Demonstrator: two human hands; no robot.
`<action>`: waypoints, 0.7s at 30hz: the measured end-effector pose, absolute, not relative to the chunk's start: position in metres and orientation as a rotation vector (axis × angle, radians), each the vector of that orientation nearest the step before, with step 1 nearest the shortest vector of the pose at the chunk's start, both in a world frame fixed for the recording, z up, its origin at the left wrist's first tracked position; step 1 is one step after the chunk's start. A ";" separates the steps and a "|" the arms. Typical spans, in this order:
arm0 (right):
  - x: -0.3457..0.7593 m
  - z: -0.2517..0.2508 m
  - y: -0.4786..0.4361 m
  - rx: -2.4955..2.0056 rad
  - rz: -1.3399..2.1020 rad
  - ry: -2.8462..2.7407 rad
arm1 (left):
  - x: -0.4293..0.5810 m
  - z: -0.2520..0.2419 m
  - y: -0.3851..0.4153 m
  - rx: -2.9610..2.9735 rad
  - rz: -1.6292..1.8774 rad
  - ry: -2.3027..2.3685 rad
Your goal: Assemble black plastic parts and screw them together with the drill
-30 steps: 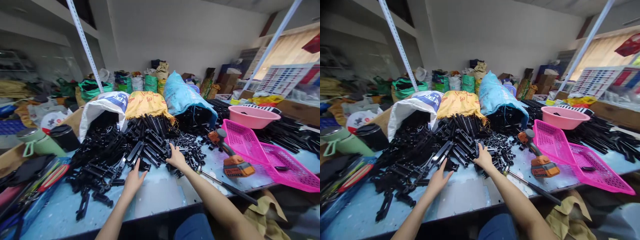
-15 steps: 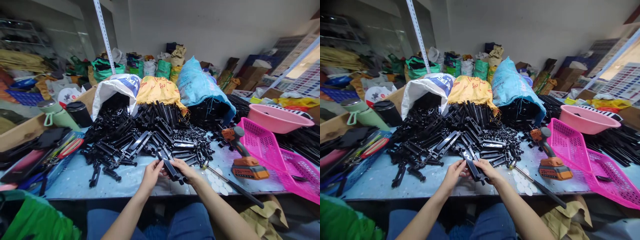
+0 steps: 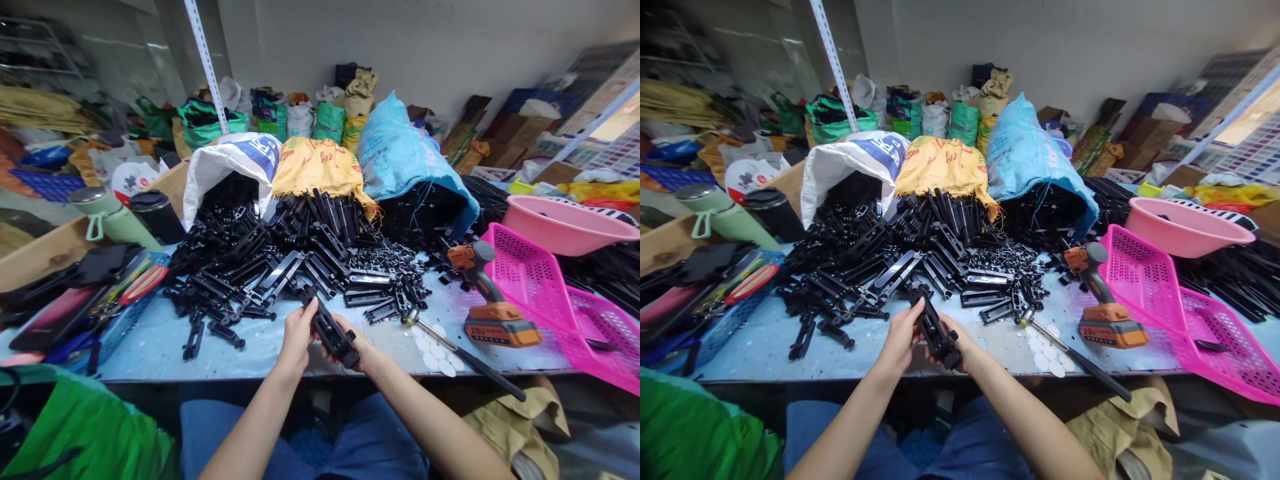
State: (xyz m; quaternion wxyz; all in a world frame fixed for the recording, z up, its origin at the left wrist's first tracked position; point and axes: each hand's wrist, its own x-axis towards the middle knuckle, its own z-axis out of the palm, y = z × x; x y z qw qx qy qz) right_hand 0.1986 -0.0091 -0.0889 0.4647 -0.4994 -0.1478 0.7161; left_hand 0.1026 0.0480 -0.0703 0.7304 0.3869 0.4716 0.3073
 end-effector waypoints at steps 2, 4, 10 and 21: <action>0.203 -0.097 -0.007 -1.189 1.539 -0.371 | 0.097 -0.064 0.046 0.824 0.645 0.980; 0.208 -0.102 -0.004 -1.006 1.426 -0.375 | 0.092 -0.056 0.044 0.773 0.546 0.894; 0.201 -0.089 0.009 -0.919 1.308 -0.249 | 0.087 -0.040 0.035 0.935 0.458 0.842; 0.173 -0.086 -0.007 -1.264 1.008 -0.276 | 0.061 -0.045 0.014 1.017 0.755 1.097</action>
